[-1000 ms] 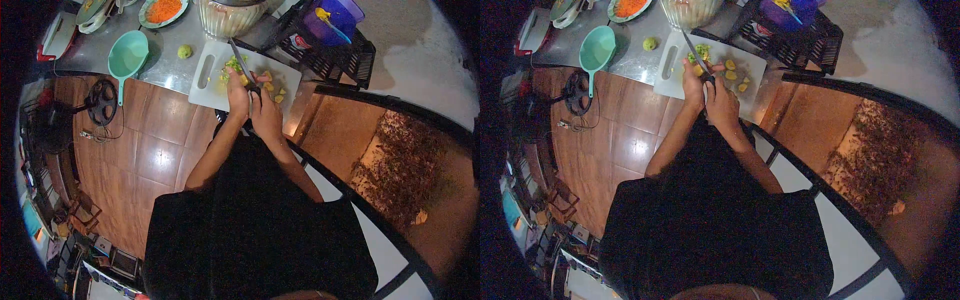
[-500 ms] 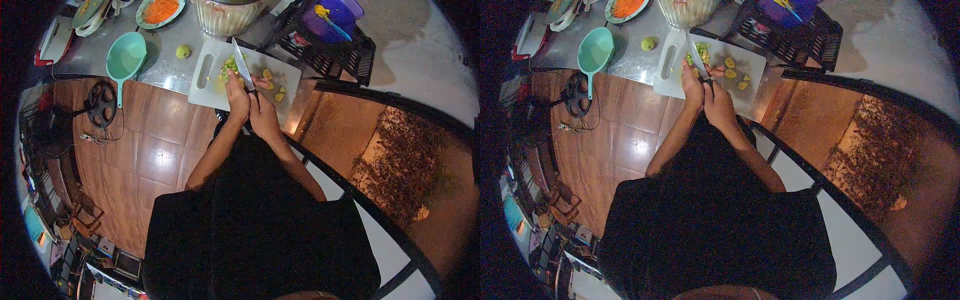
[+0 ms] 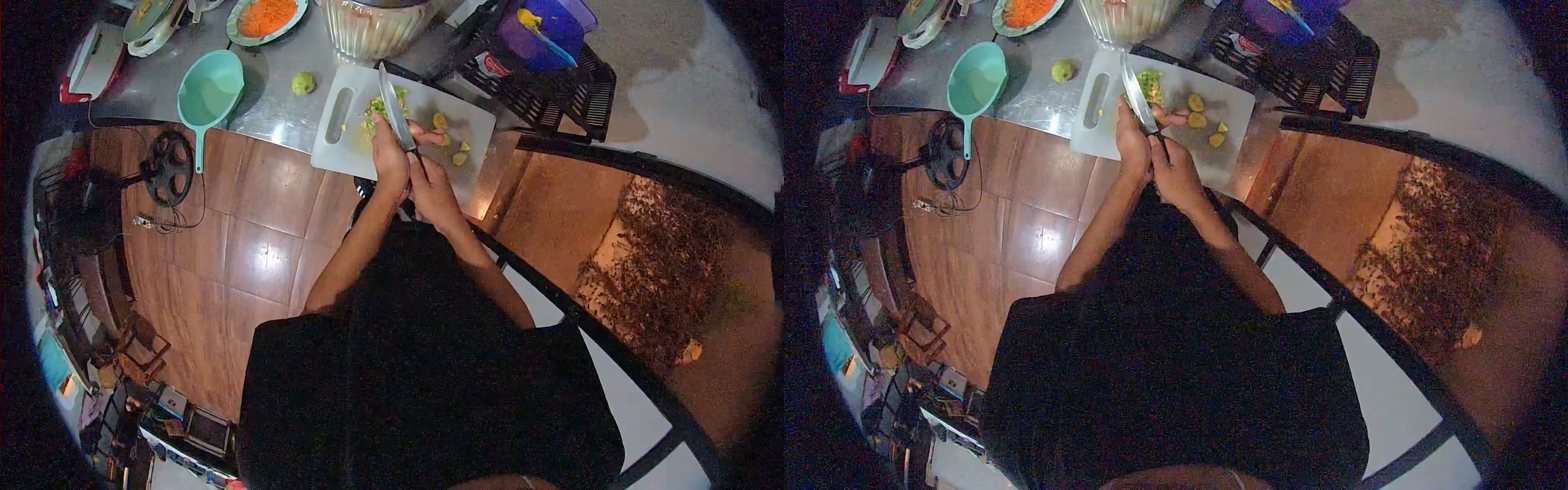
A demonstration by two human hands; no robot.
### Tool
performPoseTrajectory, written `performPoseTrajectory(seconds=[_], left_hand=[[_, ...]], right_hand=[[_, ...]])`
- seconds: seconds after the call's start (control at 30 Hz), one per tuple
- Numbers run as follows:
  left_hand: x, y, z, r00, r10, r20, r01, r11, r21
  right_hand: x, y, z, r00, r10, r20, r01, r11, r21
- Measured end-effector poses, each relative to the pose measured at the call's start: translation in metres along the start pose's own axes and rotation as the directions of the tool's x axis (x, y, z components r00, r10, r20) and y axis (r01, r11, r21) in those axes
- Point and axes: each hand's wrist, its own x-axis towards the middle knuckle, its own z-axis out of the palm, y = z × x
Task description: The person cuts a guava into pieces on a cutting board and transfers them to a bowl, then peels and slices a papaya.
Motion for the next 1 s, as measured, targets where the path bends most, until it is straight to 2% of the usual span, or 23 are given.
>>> performPoseTrajectory(seconds=[0.03, 0.1, 0.13, 0.17, 0.2, 0.23, 0.3, 0.37, 0.43, 0.5, 0.53, 0.77, 0.83, 0.87, 0.93, 1.0], left_hand=[[0.001, -0.002, -0.002, 0.999, 0.018, 0.028, -0.017, 1.000, -0.013], [0.004, -0.002, -0.004, 1.000, -0.017, 0.004, 0.017, 1.000, 0.001], [0.006, -0.001, -0.004, 0.999, -0.048, -0.020, 0.049, 0.999, 0.015], [0.005, -0.001, -0.004, 0.999, -0.047, -0.022, 0.048, 0.999, 0.013], [0.003, 0.006, 0.003, 0.996, -0.056, -0.067, 0.059, 0.997, 0.048], [0.002, 0.009, 0.007, 0.992, -0.063, -0.109, 0.072, 0.994, 0.084], [0.001, 0.008, 0.004, 0.994, -0.066, -0.089, 0.077, 0.989, 0.126], [0.001, 0.009, 0.004, 0.996, -0.064, -0.068, 0.075, 0.983, 0.169], [-0.002, 0.012, 0.009, 0.993, -0.020, -0.116, 0.038, 0.988, 0.151], [-0.002, 0.013, 0.010, 0.993, 0.005, -0.114, 0.018, 0.979, 0.203], [-0.001, 0.013, 0.009, 0.993, 0.028, -0.114, 0.001, 0.967, 0.254], [0.000, 0.005, 0.004, 0.994, 0.068, -0.087, -0.044, 0.965, 0.258], [-0.002, 0.006, 0.003, 0.988, 0.116, -0.104, -0.075, 0.939, 0.336], [-0.001, 0.004, 0.003, 0.988, 0.116, -0.103, -0.076, 0.939, 0.335], [0.001, 0.001, 0.002, 0.984, 0.150, -0.093, -0.129, 0.971, 0.203], [0.002, 0.000, 0.002, 0.985, 0.145, -0.096, -0.129, 0.980, 0.153]], right_hand=[[-0.002, -0.006, -0.002, 1.000, 0.000, 0.000, 0.000, 1.000, -0.001], [-0.008, -0.019, -0.004, 0.975, 0.213, 0.060, -0.217, 0.972, 0.085], [-0.003, -0.011, -0.003, 0.976, 0.210, 0.061, -0.214, 0.973, 0.083], [0.002, 0.007, 0.001, 0.994, -0.036, -0.099, 0.028, 0.997, -0.073], [0.004, 0.008, 0.002, 0.930, -0.300, -0.214, 0.242, 0.935, -0.259], [0.004, 0.009, 0.002, 0.929, -0.301, -0.215, 0.243, 0.935, -0.259], [0.001, 0.006, 0.001, 0.902, -0.349, -0.254, 0.222, 0.879, -0.421], [-0.003, -0.006, 0.000, 0.923, -0.302, -0.239, 0.185, 0.893, -0.411], [-0.010, -0.015, -0.002, 0.943, -0.249, -0.220, 0.144, 0.904, -0.403], [-0.011, -0.022, -0.003, 0.955, -0.211, -0.210, 0.092, 0.880, -0.467], [-0.010, -0.021, -0.003, 0.954, -0.213, -0.211, 0.093, 0.879, -0.467], [-0.013, -0.014, 0.000, 0.954, -0.236, -0.185, 0.122, 0.869, -0.480], [-0.013, -0.015, 0.001, 0.951, -0.234, -0.200, 0.103, 0.854, -0.510], [-0.014, -0.014, 0.001, 0.962, -0.212, -0.172, 0.090, 0.841, -0.533], [-0.014, -0.011, 0.001, 0.971, -0.189, -0.146, 0.077, 0.827, -0.557], [-0.014, -0.004, 0.003, 0.957, -0.239, -0.166, 0.104, 0.814, -0.571]])
